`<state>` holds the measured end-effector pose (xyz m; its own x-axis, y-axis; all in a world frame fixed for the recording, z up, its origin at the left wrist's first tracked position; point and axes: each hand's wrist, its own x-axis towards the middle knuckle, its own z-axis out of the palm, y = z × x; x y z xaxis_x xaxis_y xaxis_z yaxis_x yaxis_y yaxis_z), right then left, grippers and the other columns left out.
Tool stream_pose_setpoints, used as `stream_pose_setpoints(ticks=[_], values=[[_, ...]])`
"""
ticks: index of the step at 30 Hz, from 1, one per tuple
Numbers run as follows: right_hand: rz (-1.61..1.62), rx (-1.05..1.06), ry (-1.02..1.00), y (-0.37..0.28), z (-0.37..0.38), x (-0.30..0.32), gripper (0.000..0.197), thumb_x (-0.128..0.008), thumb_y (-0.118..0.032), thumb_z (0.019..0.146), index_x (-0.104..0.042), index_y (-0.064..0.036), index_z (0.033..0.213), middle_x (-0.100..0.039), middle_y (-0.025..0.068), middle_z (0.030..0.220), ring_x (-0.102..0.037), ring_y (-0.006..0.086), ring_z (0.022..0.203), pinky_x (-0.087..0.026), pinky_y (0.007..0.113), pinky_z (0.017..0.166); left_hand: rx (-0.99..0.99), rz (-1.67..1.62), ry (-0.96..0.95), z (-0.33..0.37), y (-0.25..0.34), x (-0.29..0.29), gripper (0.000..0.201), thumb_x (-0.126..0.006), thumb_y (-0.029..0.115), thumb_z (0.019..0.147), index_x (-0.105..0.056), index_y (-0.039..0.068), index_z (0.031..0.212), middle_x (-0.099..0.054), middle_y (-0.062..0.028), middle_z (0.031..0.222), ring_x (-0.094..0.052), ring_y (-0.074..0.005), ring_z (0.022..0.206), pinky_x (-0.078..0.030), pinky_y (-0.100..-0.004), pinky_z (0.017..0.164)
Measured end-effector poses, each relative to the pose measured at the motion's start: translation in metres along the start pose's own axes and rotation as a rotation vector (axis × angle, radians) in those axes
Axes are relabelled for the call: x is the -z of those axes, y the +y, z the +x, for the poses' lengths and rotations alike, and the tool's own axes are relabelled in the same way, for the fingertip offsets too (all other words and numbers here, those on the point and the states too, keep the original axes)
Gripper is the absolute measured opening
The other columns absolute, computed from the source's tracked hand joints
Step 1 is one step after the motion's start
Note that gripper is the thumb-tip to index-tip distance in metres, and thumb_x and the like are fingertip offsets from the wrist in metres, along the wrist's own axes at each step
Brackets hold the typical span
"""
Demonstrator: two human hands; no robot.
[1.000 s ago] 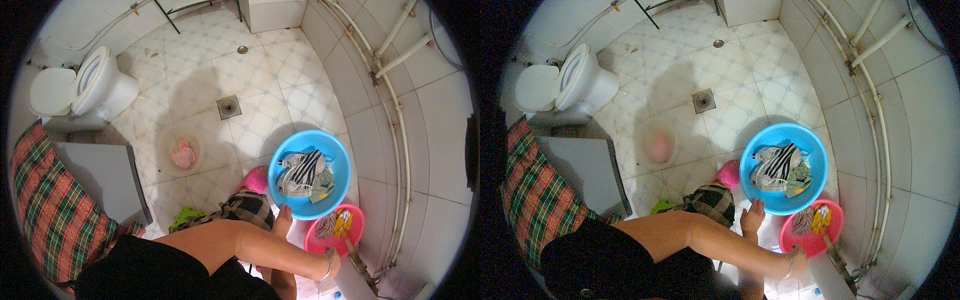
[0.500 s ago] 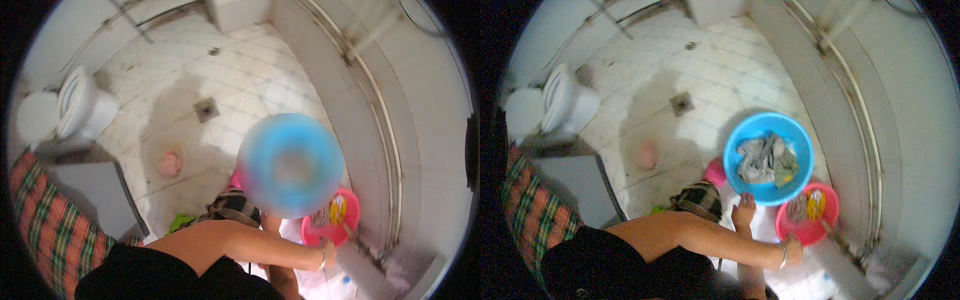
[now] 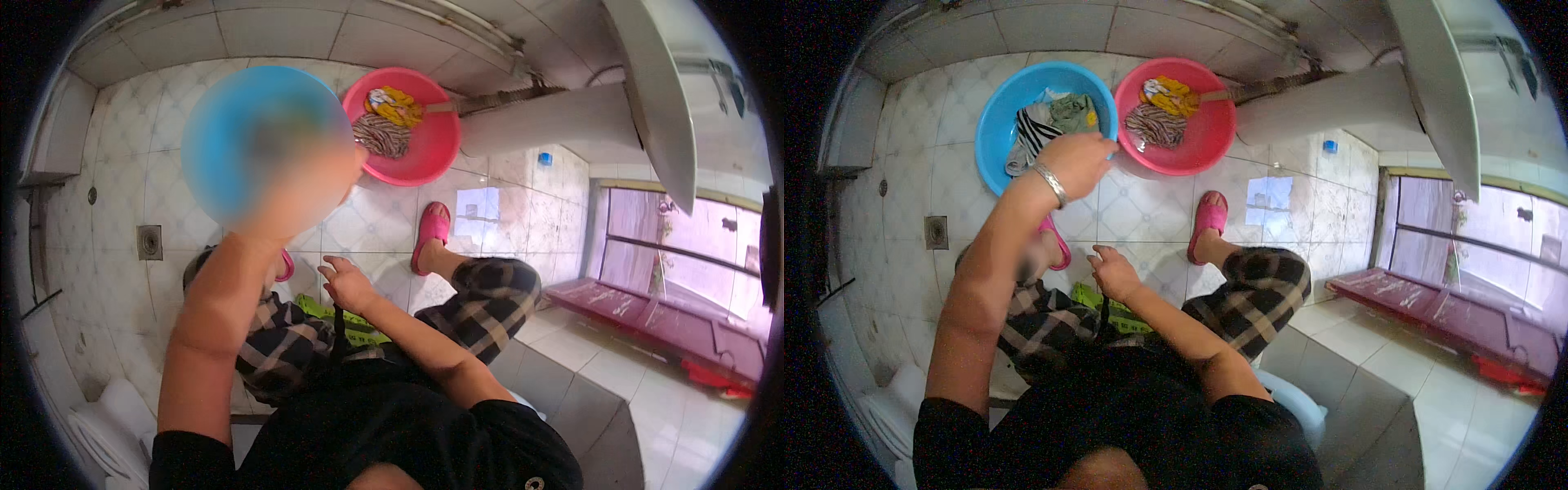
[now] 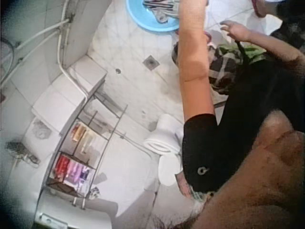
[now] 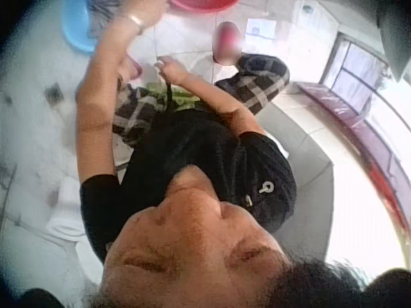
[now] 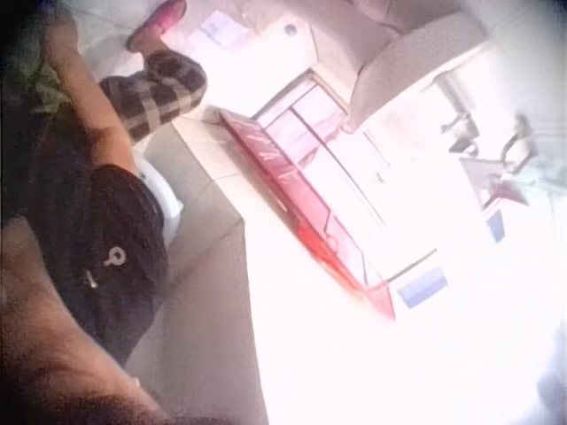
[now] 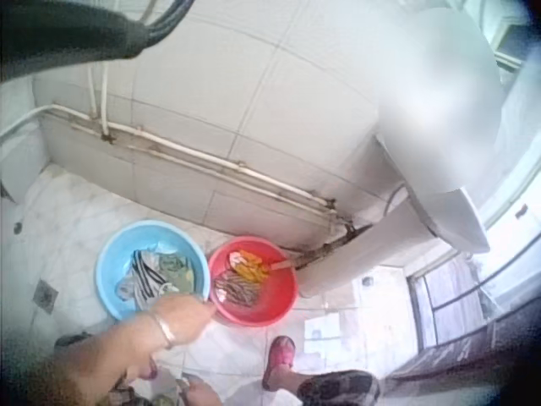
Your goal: The person fills a pink basin with water from a sink, then transfers clothes from a blue basin into the pink basin. They hand-wash the clothes by scrubbing and rinsing them, then wring out excess water and hang one item on a wall-mounted rack.
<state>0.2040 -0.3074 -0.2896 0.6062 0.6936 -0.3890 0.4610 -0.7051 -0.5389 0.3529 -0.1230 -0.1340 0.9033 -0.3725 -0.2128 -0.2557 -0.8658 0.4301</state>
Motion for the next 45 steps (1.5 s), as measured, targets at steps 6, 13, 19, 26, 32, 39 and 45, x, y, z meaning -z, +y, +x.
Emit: stream_pose_setpoints(ticks=[6, 13, 19, 26, 32, 39, 45], values=[[0.016, 0.037, 0.074, -0.014, -0.032, 0.008, 0.036, -0.058, -0.012, 0.076, -0.053, -0.0001, 0.110, -0.046, 0.0209, 0.124, -0.046, 0.0363, 0.110, -0.042, 0.040, 0.091, -0.040, -0.029, -0.051, -0.006, -0.025, -0.017, 0.025, -0.052, 0.019, 0.080, -0.060, 0.004, 0.099, -0.060, -0.0179, 0.099, -0.056, -0.0348, 0.093, -0.045, -0.0434, 0.081], [0.020, 0.094, 0.089, -0.027, -0.038, 0.011, 0.034, -0.058, -0.013, 0.076, -0.054, -0.0007, 0.107, -0.049, 0.0197, 0.117, -0.050, 0.0360, 0.103, -0.044, 0.040, 0.086, -0.058, -0.015, -0.032, -0.006, -0.014, -0.022, 0.028, -0.054, 0.019, 0.079, -0.061, 0.002, 0.100, -0.061, -0.0199, 0.094, -0.057, -0.0359, 0.089, -0.046, -0.0433, 0.079], [-0.010, 0.100, -0.029, -0.031, -0.033, 0.006, 0.032, -0.060, -0.015, 0.077, -0.054, -0.0031, 0.106, -0.048, 0.0161, 0.117, -0.052, 0.0342, 0.101, -0.045, 0.040, 0.083, -0.080, 0.015, -0.062, -0.010, -0.028, -0.034, 0.028, -0.054, 0.020, 0.077, -0.062, 0.002, 0.097, -0.062, -0.0196, 0.089, -0.058, -0.0364, 0.085, -0.046, -0.0432, 0.078], [0.010, 0.081, -0.088, -0.044, -0.032, 0.006, 0.032, -0.059, -0.016, 0.077, -0.054, -0.0039, 0.107, -0.048, 0.0143, 0.119, -0.052, 0.0324, 0.102, -0.046, 0.040, 0.083, -0.093, -0.020, 0.003, -0.015, -0.022, -0.022, 0.028, -0.057, 0.019, 0.078, -0.061, 0.002, 0.099, -0.061, -0.0187, 0.095, -0.057, -0.0354, 0.091, -0.045, -0.0425, 0.081], [0.029, 0.044, -0.078, -0.041, -0.048, 0.006, 0.033, -0.059, -0.016, 0.077, -0.054, -0.0032, 0.108, -0.048, 0.0143, 0.119, -0.052, 0.0327, 0.103, -0.046, 0.039, 0.083, -0.117, 0.015, -0.034, -0.008, -0.006, -0.020, 0.027, -0.057, 0.018, 0.079, -0.061, 0.003, 0.101, -0.061, -0.0181, 0.097, -0.057, -0.0352, 0.092, -0.045, -0.0425, 0.082], [0.099, 0.044, 0.062, -0.025, -0.057, 0.009, 0.032, -0.059, -0.016, 0.078, -0.054, -0.0030, 0.107, -0.049, 0.0152, 0.117, -0.052, 0.0334, 0.101, -0.046, 0.039, 0.084, -0.169, 0.029, -0.042, -0.005, 0.016, -0.030, 0.028, -0.057, 0.018, 0.080, -0.059, 0.002, 0.103, -0.060, -0.0183, 0.099, -0.056, -0.0356, 0.093, -0.045, -0.0421, 0.083], [0.138, 0.100, 0.088, -0.024, -0.051, 0.030, 0.033, -0.062, -0.016, 0.076, -0.055, -0.0037, 0.106, -0.049, 0.0158, 0.118, -0.053, 0.0334, 0.102, -0.045, 0.039, 0.085, -0.239, -0.016, -0.095, -0.013, 0.024, -0.027, 0.028, -0.056, 0.023, 0.082, -0.060, 0.006, 0.103, -0.060, -0.0166, 0.097, -0.056, -0.0344, 0.091, -0.045, -0.0428, 0.080]])
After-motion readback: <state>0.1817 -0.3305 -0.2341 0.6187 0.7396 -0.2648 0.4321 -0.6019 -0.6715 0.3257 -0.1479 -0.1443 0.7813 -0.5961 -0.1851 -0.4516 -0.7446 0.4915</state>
